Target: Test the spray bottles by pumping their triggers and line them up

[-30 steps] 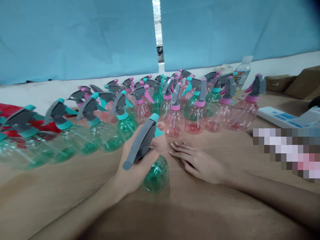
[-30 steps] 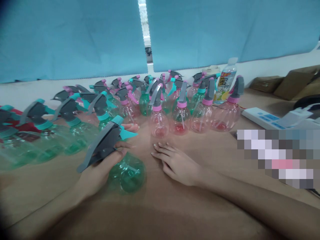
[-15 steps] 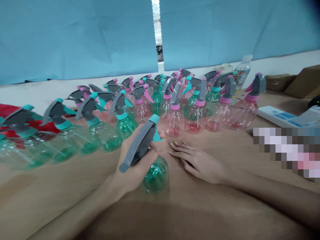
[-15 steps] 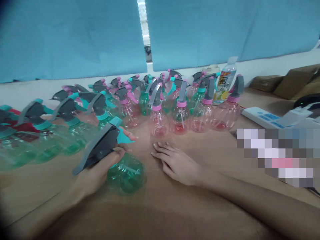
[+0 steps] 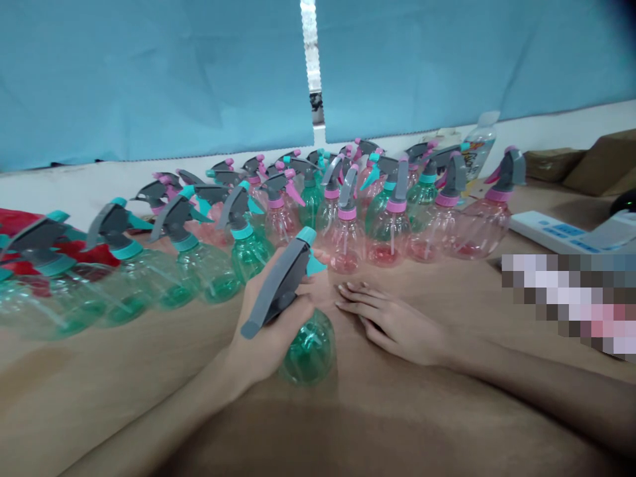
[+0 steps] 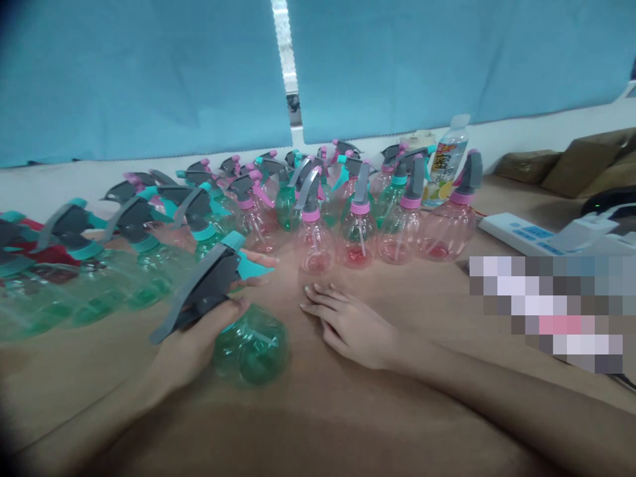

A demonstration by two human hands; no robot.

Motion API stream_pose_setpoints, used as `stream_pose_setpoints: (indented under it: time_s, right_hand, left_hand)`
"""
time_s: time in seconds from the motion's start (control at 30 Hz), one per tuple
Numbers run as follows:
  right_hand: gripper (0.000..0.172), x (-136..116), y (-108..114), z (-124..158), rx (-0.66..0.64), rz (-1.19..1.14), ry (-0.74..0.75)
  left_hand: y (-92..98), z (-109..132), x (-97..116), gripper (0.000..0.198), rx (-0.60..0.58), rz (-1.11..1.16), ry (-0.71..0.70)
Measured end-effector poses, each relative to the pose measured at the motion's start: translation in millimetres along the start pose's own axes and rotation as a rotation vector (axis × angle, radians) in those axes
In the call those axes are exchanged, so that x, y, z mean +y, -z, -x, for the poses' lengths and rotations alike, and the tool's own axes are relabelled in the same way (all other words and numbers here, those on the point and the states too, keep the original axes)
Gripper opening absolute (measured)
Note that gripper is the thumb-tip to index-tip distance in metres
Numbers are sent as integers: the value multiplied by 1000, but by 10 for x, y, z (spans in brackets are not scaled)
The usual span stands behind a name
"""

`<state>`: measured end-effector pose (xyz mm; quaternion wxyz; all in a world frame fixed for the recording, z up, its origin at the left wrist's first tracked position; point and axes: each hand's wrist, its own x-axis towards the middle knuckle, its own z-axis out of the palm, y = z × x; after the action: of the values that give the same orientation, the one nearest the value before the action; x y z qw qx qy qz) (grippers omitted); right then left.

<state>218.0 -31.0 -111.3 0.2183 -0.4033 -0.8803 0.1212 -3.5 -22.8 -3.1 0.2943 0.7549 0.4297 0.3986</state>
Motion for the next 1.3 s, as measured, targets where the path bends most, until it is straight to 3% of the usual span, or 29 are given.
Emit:
stream_pose_setpoints:
  time_s: [0.13, 0.4, 0.63, 0.83, 1.3]
  right_hand:
    - [49, -6, 9, -4, -6, 0, -1]
    - [46, -48, 46, -32, -39, 25, -17]
    - [47, -40, 24, -22, -21, 4, -43]
    - [47, -49, 21, -13, 11, 1, -48]
    - [46, -54, 31, -17, 11, 5, -39]
  left_hand:
    - [-16, 5, -41, 35, -44, 87, -12]
    - [-11, 32, -53, 23, -26, 32, 10]
    - [-21, 21, -51, 22, -32, 41, 19]
    - [-6, 26, -26, 9, -29, -6, -1]
    - [-10, -6, 29, 27, 3, 19, 27]
